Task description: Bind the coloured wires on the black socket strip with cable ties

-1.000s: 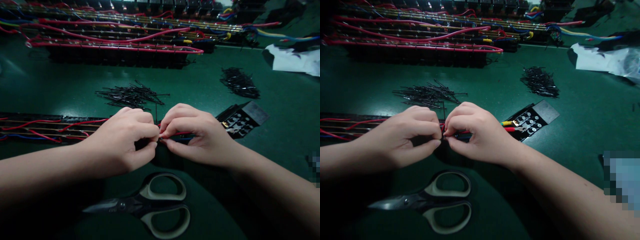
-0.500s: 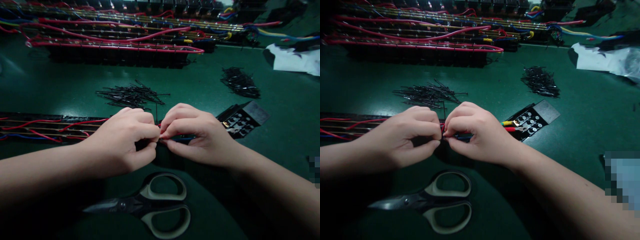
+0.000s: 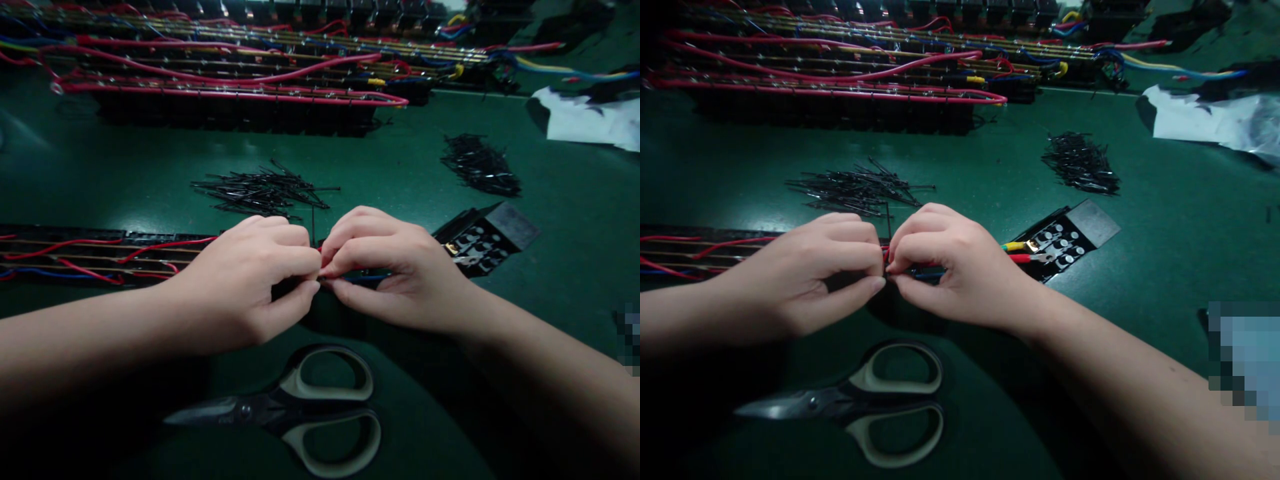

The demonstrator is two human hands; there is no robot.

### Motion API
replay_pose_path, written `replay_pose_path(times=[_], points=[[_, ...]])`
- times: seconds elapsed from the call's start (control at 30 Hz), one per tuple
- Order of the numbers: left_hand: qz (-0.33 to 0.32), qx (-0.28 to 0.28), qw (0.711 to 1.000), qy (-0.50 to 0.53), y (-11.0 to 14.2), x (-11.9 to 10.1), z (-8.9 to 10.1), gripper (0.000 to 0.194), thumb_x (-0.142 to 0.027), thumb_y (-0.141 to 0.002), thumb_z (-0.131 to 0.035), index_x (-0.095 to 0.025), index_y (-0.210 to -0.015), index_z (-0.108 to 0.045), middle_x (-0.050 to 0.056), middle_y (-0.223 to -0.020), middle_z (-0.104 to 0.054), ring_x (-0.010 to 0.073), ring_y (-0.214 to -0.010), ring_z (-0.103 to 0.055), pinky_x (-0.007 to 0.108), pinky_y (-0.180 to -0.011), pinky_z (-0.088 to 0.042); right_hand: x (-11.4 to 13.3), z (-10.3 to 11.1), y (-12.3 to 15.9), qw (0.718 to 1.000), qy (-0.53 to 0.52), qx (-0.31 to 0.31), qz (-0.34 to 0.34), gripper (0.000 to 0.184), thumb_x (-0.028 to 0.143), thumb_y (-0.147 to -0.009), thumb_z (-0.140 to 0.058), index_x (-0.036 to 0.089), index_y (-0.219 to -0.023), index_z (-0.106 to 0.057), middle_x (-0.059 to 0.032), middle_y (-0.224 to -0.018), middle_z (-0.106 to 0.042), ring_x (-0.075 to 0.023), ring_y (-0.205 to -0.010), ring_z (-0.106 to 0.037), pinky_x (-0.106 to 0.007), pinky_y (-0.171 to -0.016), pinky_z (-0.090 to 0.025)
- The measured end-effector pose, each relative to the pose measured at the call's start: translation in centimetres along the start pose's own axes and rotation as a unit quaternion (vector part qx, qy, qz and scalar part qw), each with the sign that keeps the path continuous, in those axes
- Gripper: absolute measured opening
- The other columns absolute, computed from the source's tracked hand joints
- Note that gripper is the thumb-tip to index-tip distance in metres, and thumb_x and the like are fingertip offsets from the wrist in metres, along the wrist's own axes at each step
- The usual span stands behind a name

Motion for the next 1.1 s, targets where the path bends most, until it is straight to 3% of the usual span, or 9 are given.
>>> replay_pose_path(times=[0.63, 1.1], points=[[-0.009, -0.010, 1.000, -0.006, 0.11, 0.07, 0.05, 0.028, -0.021, -0.098, -0.048, -0.018, -0.074, -0.063, 0.000, -0.077, -0.061, 0.0165, -0.075, -0.051, 0.033, -0.072, -0.034, 0.01, -0.02, 0.09, 1.000, 0.008, -0.005, 0.013, 0.011, 0.005, -0.086, -0.069, 0.014, -0.080, -0.072, -0.0072, -0.089, -0.076, -0.0159, -0.090, -0.068, -0.028, -0.086, -0.054], [-0.028, -0.050, 0.998, -0.004, 0.33, 0.33, -0.09, 0.024, -0.021, -0.099, -0.051, -0.019, -0.080, -0.065, -0.001, -0.079, -0.062, 0.0162, -0.076, -0.056, 0.032, -0.073, -0.037, 0.01, -0.07, 0.02, 1.000, 0.003, 0.008, -0.003, 0.011, 0.004, -0.086, -0.066, 0.013, -0.084, -0.073, -0.0070, -0.090, -0.075, -0.0162, -0.091, -0.067, -0.029, -0.086, -0.053]])
Point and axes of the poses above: each hand's wrist, its own y-axis away from the middle knuckle, its own z-axis out of the back of the hand, x = y × z, the point moved 3 cm from there along -y, towards the middle knuckle
